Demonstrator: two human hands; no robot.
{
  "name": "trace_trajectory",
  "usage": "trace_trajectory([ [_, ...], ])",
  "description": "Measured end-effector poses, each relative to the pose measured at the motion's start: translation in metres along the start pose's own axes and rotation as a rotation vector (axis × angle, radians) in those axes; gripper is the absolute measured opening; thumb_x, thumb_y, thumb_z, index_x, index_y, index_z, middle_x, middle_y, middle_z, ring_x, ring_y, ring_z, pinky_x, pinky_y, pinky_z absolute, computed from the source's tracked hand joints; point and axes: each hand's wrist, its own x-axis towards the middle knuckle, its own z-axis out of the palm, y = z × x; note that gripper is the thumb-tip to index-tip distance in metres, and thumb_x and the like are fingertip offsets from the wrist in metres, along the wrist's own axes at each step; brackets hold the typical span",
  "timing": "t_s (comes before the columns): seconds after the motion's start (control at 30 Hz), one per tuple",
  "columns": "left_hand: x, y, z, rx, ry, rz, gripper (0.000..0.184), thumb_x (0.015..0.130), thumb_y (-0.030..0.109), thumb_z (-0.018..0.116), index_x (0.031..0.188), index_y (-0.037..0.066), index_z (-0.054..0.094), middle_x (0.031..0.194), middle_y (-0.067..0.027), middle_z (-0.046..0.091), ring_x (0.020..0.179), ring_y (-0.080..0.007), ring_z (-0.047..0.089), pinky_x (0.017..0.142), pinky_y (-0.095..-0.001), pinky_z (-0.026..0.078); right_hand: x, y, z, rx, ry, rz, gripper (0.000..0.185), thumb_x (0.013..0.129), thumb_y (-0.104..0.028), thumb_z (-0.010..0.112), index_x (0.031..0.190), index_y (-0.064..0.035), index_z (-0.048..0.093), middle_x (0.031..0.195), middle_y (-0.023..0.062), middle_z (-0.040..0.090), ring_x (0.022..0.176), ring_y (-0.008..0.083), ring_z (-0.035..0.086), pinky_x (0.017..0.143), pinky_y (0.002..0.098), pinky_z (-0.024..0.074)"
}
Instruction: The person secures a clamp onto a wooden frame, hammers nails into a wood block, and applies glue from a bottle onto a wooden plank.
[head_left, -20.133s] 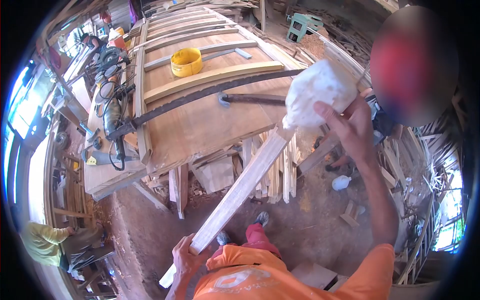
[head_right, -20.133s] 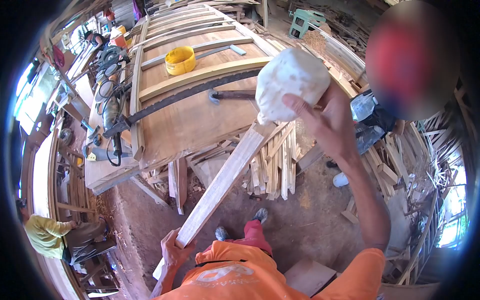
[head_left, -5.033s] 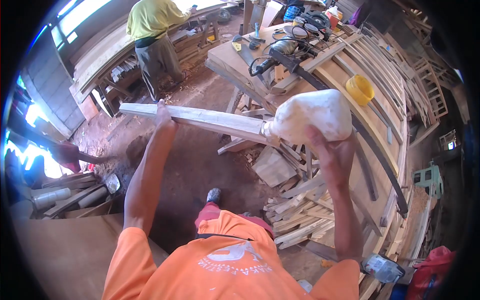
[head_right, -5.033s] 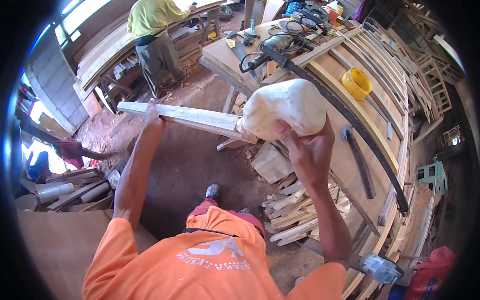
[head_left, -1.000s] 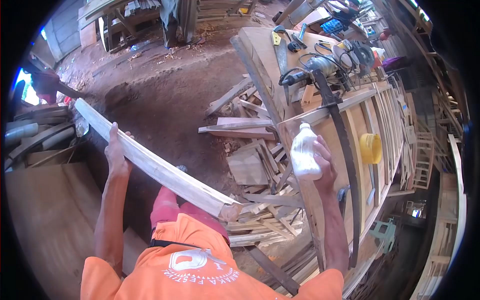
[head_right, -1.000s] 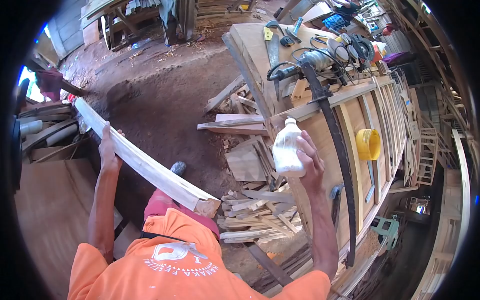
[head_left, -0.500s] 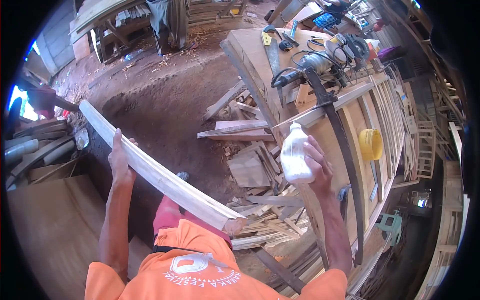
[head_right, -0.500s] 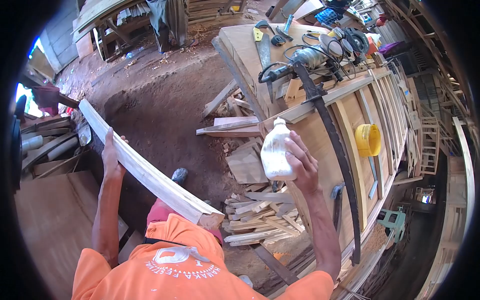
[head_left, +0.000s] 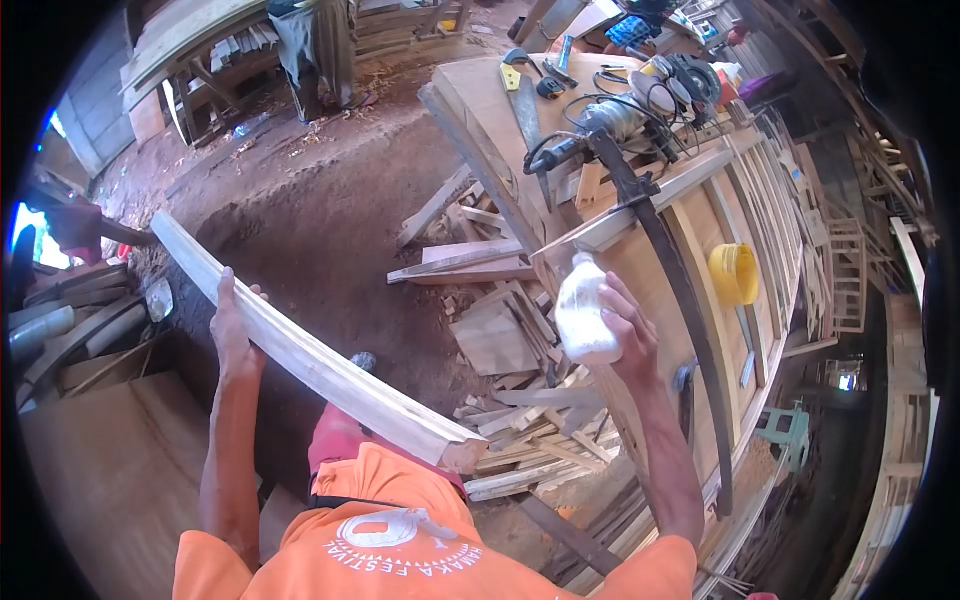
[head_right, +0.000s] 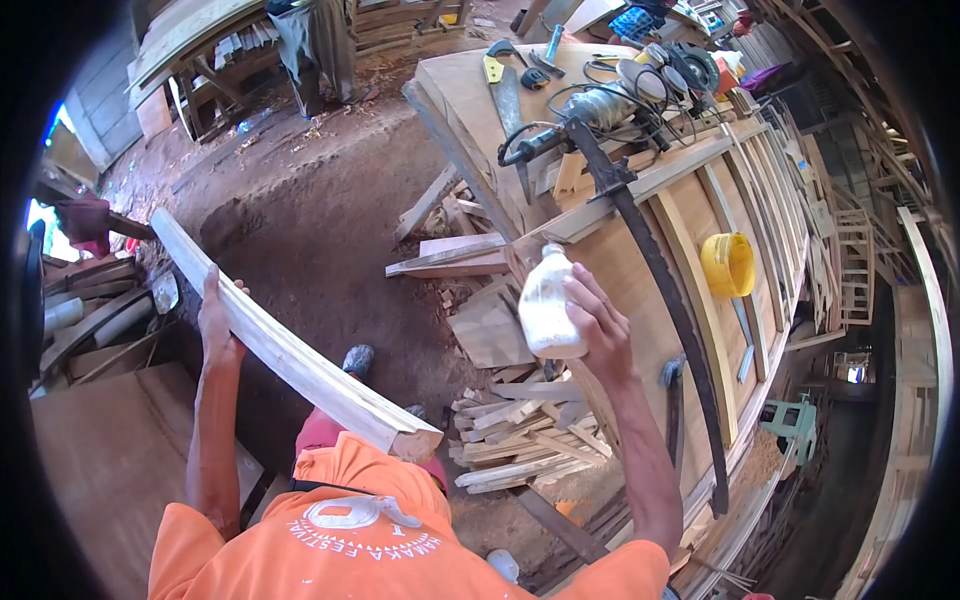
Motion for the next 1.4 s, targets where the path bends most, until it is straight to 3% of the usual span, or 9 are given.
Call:
trace_trajectory([
  [0.3, 0.000, -0.004, 0.009, 0.000, -0.037, -0.007, 0.065, 0.097, 0.052, 0.076, 0.131, 0.000, 0.056, 0.101, -0.0104, 0.065, 0.091, -0.0205, 0.066, 0.083, -0.0376, 0.057, 0.015, -0.007, 0.003, -0.024, 0.001, -0.028, 0.050, 0.075, -0.006, 0.090, 0.110, -0.0087, 0.054, 0.136, 0.0163, 0.068, 0.132, 0.0431, 0.064, 0.103, 0.0496, 0.0624],
  [0.6, 0.000, 0.002, 0.015, 0.017, -0.047, 0.010, 0.068, 0.097, 0.053, 0.076, 0.135, 0.001, 0.055, 0.105, -0.0110, 0.064, 0.094, -0.0217, 0.065, 0.086, -0.0383, 0.056, 0.000, -0.004, -0.006, -0.031, 0.050, 0.061, 0.039, 0.082, -0.005, 0.084, 0.109, -0.0078, 0.055, 0.136, 0.0151, 0.068, 0.134, 0.0426, 0.063, 0.100, 0.0482, 0.0629],
  [0.77, 0.006, -0.002, 0.018, 0.005, -0.060, 0.004, 0.070, 0.096, 0.053, 0.077, 0.137, 0.000, 0.054, 0.107, -0.0114, 0.064, 0.096, -0.0223, 0.065, 0.087, -0.0384, 0.056, 0.013, -0.005, 0.006, -0.008, -0.038, 0.008, 0.038, 0.082, -0.005, 0.084, 0.108, -0.0076, 0.056, 0.137, 0.0154, 0.068, 0.134, 0.0421, 0.063, 0.100, 0.0477, 0.0627],
  [0.97, 0.005, 0.004, 0.017, 0.026, -0.064, -0.011, 0.072, 0.096, 0.053, 0.076, 0.138, 0.000, 0.053, 0.108, -0.0113, 0.064, 0.096, -0.0221, 0.065, 0.087, -0.0388, 0.056, -0.006, -0.001, -0.005, -0.039, 0.022, 0.073, 0.049, 0.077, -0.011, 0.091, 0.110, -0.0096, 0.056, 0.137, 0.0135, 0.068, 0.135, 0.0408, 0.062, 0.101, 0.0479, 0.0624],
  [1.23, 0.009, 0.006, 0.026, -0.004, -0.083, -0.014, 0.066, 0.098, 0.051, 0.075, 0.137, 0.002, 0.054, 0.107, -0.0117, 0.066, 0.094, -0.0217, 0.065, 0.087, -0.0395, 0.056, 0.013, -0.012, -0.001, 0.011, -0.026, 0.081, 0.038, 0.080, -0.004, 0.084, 0.108, -0.0079, 0.059, 0.138, 0.0125, 0.068, 0.136, 0.0374, 0.062, 0.099, 0.0458, 0.0631],
  [1.4, 0.010, 0.011, 0.021, 0.014, -0.109, 0.007, 0.065, 0.098, 0.051, 0.075, 0.136, 0.003, 0.054, 0.105, -0.0114, 0.066, 0.094, -0.0213, 0.065, 0.087, -0.0396, 0.055, -0.002, -0.005, -0.015, -0.055, 0.022, 0.090, 0.053, 0.074, -0.010, 0.092, 0.111, -0.0089, 0.054, 0.138, 0.0151, 0.067, 0.135, 0.0416, 0.062, 0.101, 0.0479, 0.0622],
])
